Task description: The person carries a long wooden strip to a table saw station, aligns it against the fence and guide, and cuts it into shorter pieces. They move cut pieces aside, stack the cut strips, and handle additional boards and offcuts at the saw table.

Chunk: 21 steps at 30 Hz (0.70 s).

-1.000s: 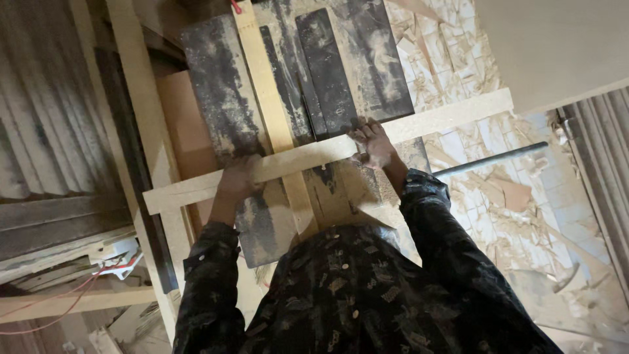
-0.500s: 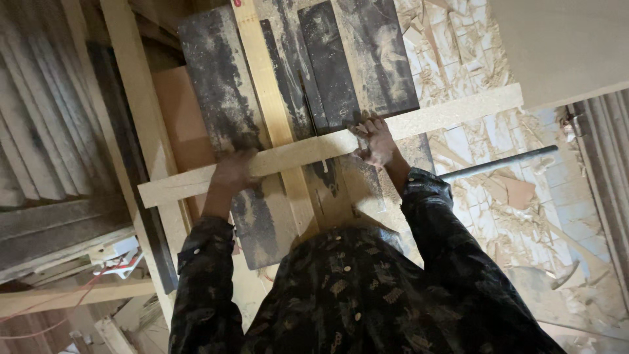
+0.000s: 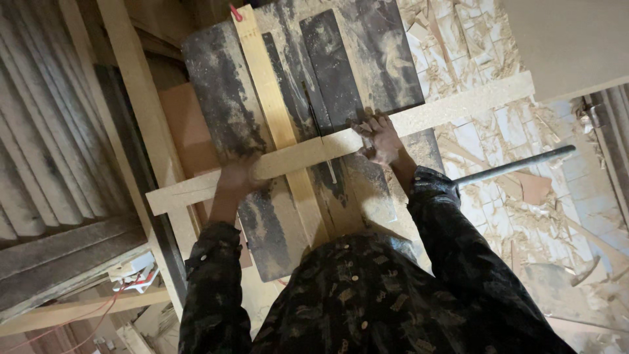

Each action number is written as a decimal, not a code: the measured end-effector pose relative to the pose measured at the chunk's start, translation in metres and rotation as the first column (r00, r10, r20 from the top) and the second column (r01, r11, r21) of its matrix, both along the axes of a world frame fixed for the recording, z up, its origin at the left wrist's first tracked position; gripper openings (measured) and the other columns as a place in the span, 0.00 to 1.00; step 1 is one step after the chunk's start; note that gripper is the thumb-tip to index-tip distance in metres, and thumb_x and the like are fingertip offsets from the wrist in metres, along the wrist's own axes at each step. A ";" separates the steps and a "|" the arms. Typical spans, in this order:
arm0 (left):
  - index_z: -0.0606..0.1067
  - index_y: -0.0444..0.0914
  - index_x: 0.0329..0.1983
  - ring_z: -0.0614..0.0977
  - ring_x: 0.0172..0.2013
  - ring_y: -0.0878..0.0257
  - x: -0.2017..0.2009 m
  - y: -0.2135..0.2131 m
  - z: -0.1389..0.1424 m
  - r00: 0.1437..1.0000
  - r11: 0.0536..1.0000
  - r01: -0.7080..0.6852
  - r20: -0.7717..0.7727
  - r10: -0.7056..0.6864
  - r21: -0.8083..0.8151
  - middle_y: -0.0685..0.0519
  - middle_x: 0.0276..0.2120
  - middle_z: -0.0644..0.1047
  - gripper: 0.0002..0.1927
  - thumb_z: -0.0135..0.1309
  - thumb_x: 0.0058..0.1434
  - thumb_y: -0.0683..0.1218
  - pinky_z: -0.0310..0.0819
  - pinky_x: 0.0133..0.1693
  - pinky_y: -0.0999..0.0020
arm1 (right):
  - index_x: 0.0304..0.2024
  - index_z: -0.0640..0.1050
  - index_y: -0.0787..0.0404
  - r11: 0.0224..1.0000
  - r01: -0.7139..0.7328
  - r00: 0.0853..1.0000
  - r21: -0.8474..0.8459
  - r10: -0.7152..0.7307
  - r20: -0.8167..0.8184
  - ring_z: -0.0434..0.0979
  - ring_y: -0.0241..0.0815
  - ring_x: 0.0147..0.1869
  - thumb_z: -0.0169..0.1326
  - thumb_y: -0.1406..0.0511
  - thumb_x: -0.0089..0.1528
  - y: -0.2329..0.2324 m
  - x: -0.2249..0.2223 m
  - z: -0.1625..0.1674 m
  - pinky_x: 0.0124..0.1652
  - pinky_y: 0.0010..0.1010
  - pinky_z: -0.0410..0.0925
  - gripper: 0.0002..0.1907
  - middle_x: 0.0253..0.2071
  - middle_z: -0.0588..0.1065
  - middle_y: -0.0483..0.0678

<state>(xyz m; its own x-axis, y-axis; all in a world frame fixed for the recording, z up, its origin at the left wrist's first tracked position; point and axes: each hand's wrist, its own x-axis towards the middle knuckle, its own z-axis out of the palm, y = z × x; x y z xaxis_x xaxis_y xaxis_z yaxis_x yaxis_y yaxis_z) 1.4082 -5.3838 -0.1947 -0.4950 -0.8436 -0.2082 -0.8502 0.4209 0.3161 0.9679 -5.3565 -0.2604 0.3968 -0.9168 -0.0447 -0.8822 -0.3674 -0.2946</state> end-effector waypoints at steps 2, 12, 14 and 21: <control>0.72 0.38 0.63 0.80 0.49 0.39 0.001 -0.009 0.001 0.986 0.994 0.062 -0.147 -0.076 -0.094 0.38 0.51 0.78 0.44 0.68 0.46 0.62 0.74 0.51 0.45 | 0.74 0.69 0.47 1.000 0.003 0.999 0.014 -0.002 -0.045 0.59 0.58 0.72 0.70 0.45 0.48 -0.007 0.003 0.005 0.73 0.52 0.50 0.53 0.71 0.63 0.55; 0.77 0.42 0.54 0.81 0.44 0.39 -0.001 -0.039 0.012 0.996 1.000 0.015 -0.088 -0.014 0.008 0.39 0.44 0.80 0.33 0.68 0.46 0.60 0.76 0.45 0.46 | 0.70 0.69 0.48 1.000 0.030 0.997 0.002 -0.030 -0.066 0.56 0.64 0.73 0.67 0.43 0.50 -0.039 0.012 0.026 0.70 0.54 0.48 0.48 0.70 0.61 0.57; 0.76 0.42 0.54 0.82 0.45 0.39 -0.004 -0.048 0.020 0.989 1.000 0.005 -0.151 -0.009 -0.025 0.40 0.45 0.81 0.34 0.68 0.46 0.60 0.76 0.46 0.46 | 0.67 0.71 0.49 0.996 0.071 0.997 -0.055 -0.072 -0.029 0.56 0.65 0.72 0.67 0.44 0.50 -0.048 0.016 0.028 0.69 0.55 0.50 0.46 0.71 0.61 0.58; 0.75 0.39 0.56 0.81 0.45 0.40 -0.025 -0.093 0.059 0.987 0.991 -0.131 -0.092 0.131 0.004 0.40 0.47 0.80 0.39 0.69 0.45 0.63 0.75 0.45 0.45 | 0.66 0.74 0.53 0.984 0.142 0.980 -0.108 -0.124 0.159 0.64 0.64 0.66 0.68 0.52 0.51 -0.066 0.011 0.039 0.63 0.55 0.60 0.41 0.62 0.68 0.58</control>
<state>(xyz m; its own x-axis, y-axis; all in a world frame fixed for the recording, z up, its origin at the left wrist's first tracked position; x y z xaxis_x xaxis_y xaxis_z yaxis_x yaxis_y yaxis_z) 1.3830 -5.4766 -0.1355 -0.3974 -0.9026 -0.1652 -0.8654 0.3087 0.3948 0.9790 -5.4227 -0.2219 0.2650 -0.9570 0.1178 -0.8742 -0.2900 -0.3894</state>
